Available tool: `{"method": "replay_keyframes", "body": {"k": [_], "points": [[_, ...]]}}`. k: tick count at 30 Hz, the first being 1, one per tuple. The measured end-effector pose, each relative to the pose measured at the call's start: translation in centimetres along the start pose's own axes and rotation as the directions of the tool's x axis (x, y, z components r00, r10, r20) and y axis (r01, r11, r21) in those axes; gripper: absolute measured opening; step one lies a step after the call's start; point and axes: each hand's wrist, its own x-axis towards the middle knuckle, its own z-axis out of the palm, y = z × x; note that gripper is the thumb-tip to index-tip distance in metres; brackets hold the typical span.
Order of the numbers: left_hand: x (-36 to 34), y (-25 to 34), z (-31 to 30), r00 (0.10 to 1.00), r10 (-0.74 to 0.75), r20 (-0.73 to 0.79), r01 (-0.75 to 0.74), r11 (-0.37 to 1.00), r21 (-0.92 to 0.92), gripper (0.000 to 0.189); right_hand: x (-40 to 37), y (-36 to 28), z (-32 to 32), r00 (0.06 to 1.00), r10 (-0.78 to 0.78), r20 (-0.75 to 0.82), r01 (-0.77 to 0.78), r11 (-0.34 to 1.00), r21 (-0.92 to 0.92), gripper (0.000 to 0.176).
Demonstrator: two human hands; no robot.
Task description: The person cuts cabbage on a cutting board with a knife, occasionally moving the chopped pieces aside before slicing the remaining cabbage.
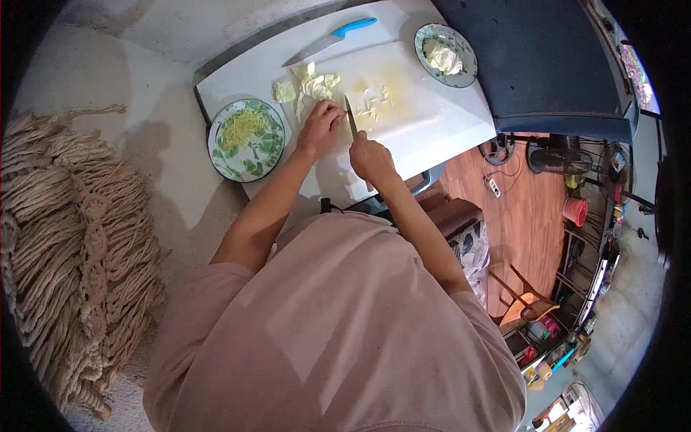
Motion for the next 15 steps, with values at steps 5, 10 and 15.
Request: {"method": "replay_keyframes", "body": {"k": [5, 10, 15], "points": [[-0.4, -0.2, 0.0, 1.000, 0.019, -0.004, -0.019, 1.000, 0.005, 0.008, 0.8, 0.1, 4.5, 0.995, -0.054, -0.079, 0.049, 0.997, -0.067, 0.024], [0.3, -0.5, 0.2, 1.000, -0.015, -0.012, 0.015, 0.999, -0.050, 0.007, 2.8, 0.4, 2.4, 0.989, -0.034, -0.142, 0.030, 0.999, -0.028, 0.023], [0.2, -1.1, 0.4, 0.998, 0.054, -0.027, -0.055, 0.998, -0.017, 0.007, 2.7, 1.0, 2.0, 0.987, 0.016, -0.160, -0.016, 1.000, -0.004, 0.026]]}}
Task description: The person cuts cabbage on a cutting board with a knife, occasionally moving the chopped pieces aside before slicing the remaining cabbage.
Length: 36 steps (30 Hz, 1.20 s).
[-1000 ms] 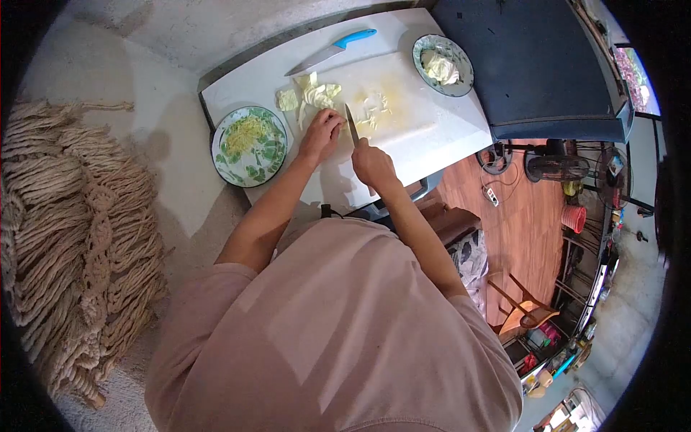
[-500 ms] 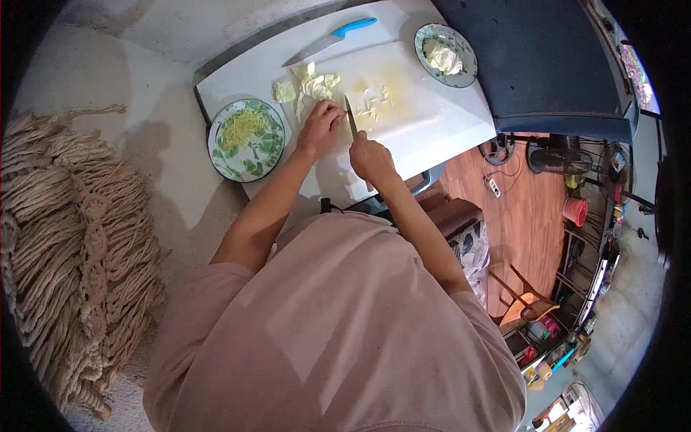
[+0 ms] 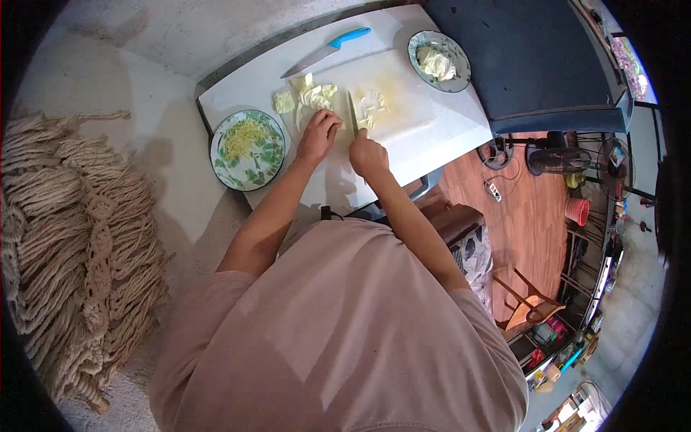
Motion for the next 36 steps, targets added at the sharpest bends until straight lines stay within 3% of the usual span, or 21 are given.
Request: {"method": "replay_keyframes", "body": {"k": [4, 13, 20, 36], "points": [[0.0, 0.8, -0.3, 1.000, -0.026, -0.003, 0.026, 1.000, 0.014, 0.007, -1.5, 1.1, -0.9, 1.000, -0.001, 0.010, 0.000, 0.995, 0.104, 0.030], [-0.2, 0.6, -0.1, 1.000, -0.008, -0.021, 0.009, 1.000, 0.018, 0.007, -3.1, 0.5, -0.8, 0.997, -0.082, 0.005, 0.081, 0.991, 0.106, 0.028], [-0.1, 0.7, -0.3, 1.000, -0.002, -0.020, 0.003, 0.999, 0.035, 0.010, -3.0, 0.5, -0.9, 0.998, -0.057, -0.040, 0.062, 0.989, 0.135, 0.027], [-0.1, 0.5, -0.2, 0.999, -0.033, -0.003, 0.033, 0.999, 0.027, 0.008, -2.7, 0.5, 1.0, 0.993, -0.114, -0.010, 0.114, 0.993, 0.022, 0.025]]}}
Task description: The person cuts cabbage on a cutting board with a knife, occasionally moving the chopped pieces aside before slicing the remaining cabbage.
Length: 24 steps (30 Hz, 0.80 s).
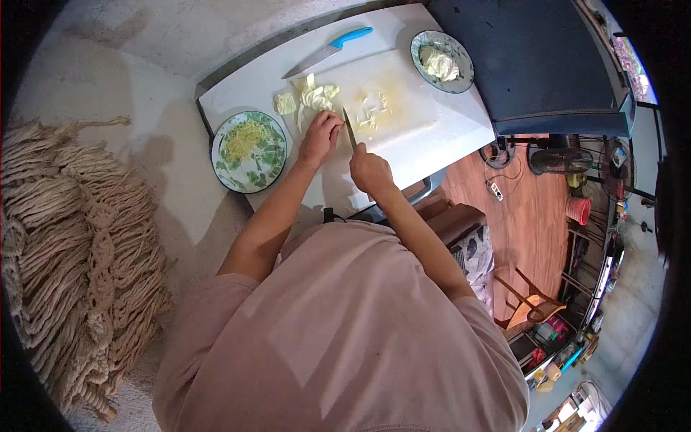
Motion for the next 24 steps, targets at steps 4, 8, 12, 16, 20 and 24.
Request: {"method": "replay_keyframes", "body": {"k": [4, 8, 12, 16, 20, 24], "points": [[0.5, -0.2, 0.2, 1.000, 0.019, -0.013, -0.019, 1.000, 0.009, 0.007, 0.8, -0.3, 1.3, 1.000, 0.007, -0.008, -0.007, 0.998, -0.058, 0.023], [0.3, -0.9, 0.5, 0.999, 0.031, -0.023, -0.031, 0.999, -0.019, 0.006, 2.5, 0.2, 0.2, 0.999, 0.023, -0.029, -0.025, 0.997, -0.073, 0.024], [0.3, -0.5, 0.2, 1.000, 0.013, -0.009, -0.014, 0.998, -0.062, 0.007, 2.1, 1.1, -0.2, 0.996, 0.068, -0.064, -0.068, 0.998, -0.006, 0.025], [0.2, -0.2, 0.1, 1.000, 0.022, -0.010, -0.022, 0.999, -0.037, 0.007, 0.5, 0.6, -0.5, 0.996, 0.081, -0.042, -0.078, 0.995, 0.056, 0.028], [0.1, 0.0, -0.1, 0.999, 0.029, -0.021, -0.029, 1.000, -0.011, 0.007, -0.5, -0.3, -0.7, 0.998, 0.060, -0.004, -0.059, 0.995, 0.080, 0.029], [0.1, -0.6, 0.2, 0.999, 0.031, -0.013, -0.032, 0.999, -0.012, 0.008, -0.5, -0.1, -0.7, 0.999, 0.009, -0.032, -0.007, 0.997, 0.074, 0.028]]}}
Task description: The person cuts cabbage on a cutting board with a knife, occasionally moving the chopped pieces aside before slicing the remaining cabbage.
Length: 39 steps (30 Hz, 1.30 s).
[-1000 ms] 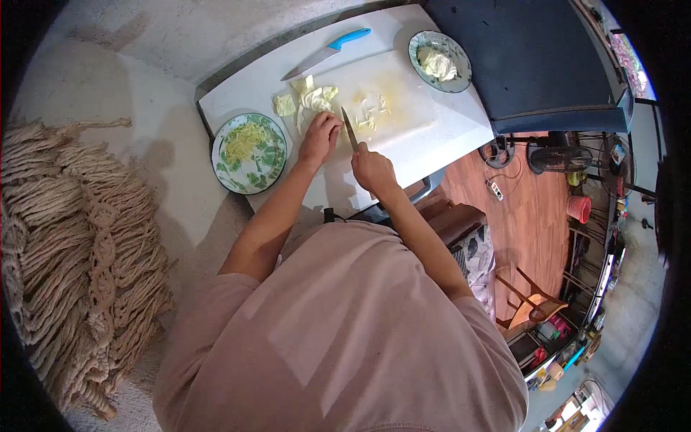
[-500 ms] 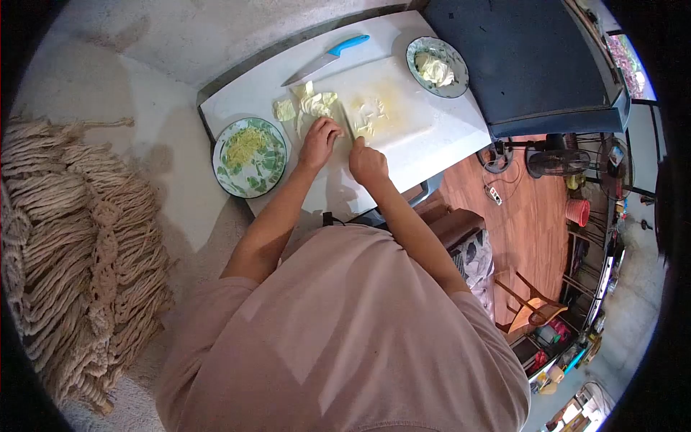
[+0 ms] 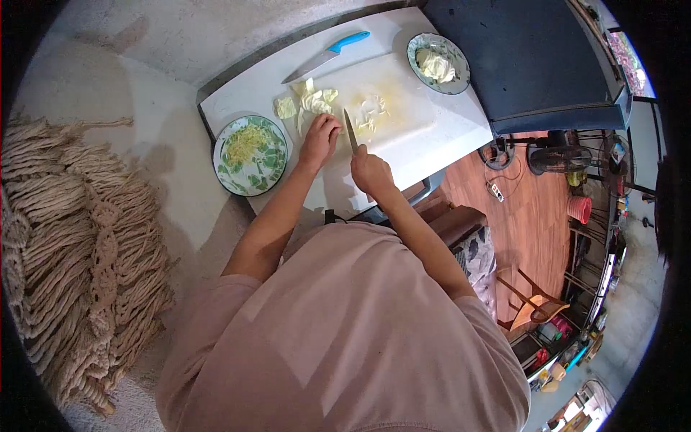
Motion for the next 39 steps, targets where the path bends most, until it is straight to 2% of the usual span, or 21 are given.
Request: {"method": "replay_keyframes", "body": {"k": [5, 10, 13, 16, 19, 23, 25, 26, 28, 29, 30, 33, 39], "points": [[0.0, 0.5, -0.3, 1.000, -0.022, 0.021, 0.022, 1.000, 0.010, 0.009, -0.2, -1.0, -1.2, 0.999, -0.013, 0.036, 0.014, 1.000, -0.027, 0.027], [-0.1, 0.7, -0.2, 0.998, -0.061, 0.020, 0.061, 0.998, -0.009, 0.010, 0.3, -1.6, -1.7, 0.989, 0.065, 0.136, -0.051, 0.993, -0.107, 0.022], [0.1, 0.7, -0.2, 1.000, -0.018, -0.005, 0.018, 1.000, -0.004, 0.011, 0.3, -0.9, -0.8, 0.996, 0.004, 0.090, 0.006, 0.994, -0.105, 0.024], [0.1, 0.7, -0.2, 0.997, -0.079, 0.015, 0.080, 0.997, -0.024, 0.011, 0.5, -1.1, 0.0, 0.991, 0.050, 0.128, -0.036, 0.993, -0.108, 0.022], [-0.2, 0.4, -0.1, 1.000, -0.015, 0.001, 0.015, 1.000, 0.014, 0.009, 1.2, -1.1, 1.1, 0.991, 0.026, 0.132, -0.010, 0.992, -0.125, 0.021], [0.3, 0.7, -0.1, 1.000, -0.030, -0.010, 0.029, 0.999, -0.039, 0.007, 2.6, -0.6, 0.7, 0.998, 0.033, 0.056, -0.025, 0.989, -0.146, 0.020], [0.1, 0.7, -0.2, 0.999, -0.038, -0.007, 0.038, 0.999, -0.032, 0.007, 3.0, -0.3, 0.6, 0.999, 0.029, 0.040, -0.021, 0.979, -0.203, 0.026], [0.2, 0.6, -0.2, 1.000, -0.031, -0.001, 0.031, 0.999, -0.032, 0.007, 2.9, -0.1, 0.4, 0.999, 0.023, 0.041, -0.014, 0.979, -0.203, 0.026], [0.2, 0.3, -0.3, 1.000, -0.022, 0.002, 0.022, 0.999, -0.032, 0.007, 2.7, 0.7, -0.6, 0.993, 0.111, 0.038, -0.103, 0.979, -0.174, 0.029], [0.3, 0.1, -0.2, 1.000, -0.028, 0.007, 0.028, 0.999, -0.040, 0.007, 2.5, 1.1, -0.9, 0.992, 0.126, 0.030, -0.123, 0.988, -0.091, 0.030], [0.3, 0.2, -0.2, 0.999, -0.035, 0.014, 0.036, 0.998, -0.051, 0.007, 2.3, 1.0, -1.0, 0.991, 0.128, 0.031, -0.125, 0.988, -0.091, 0.030], [0.1, 0.4, -0.1, 0.999, -0.027, -0.028, 0.026, 0.999, -0.037, 0.007, 1.1, 0.9, -1.1, 0.993, 0.117, -0.002, -0.117, 0.993, -0.028, 0.027], [0.1, 0.4, -0.1, 0.999, -0.021, -0.034, 0.021, 1.000, -0.021, 0.008, 0.1, -0.5, 0.0, 0.996, 0.035, 0.082, -0.032, 0.999, -0.035, 0.026]]}}
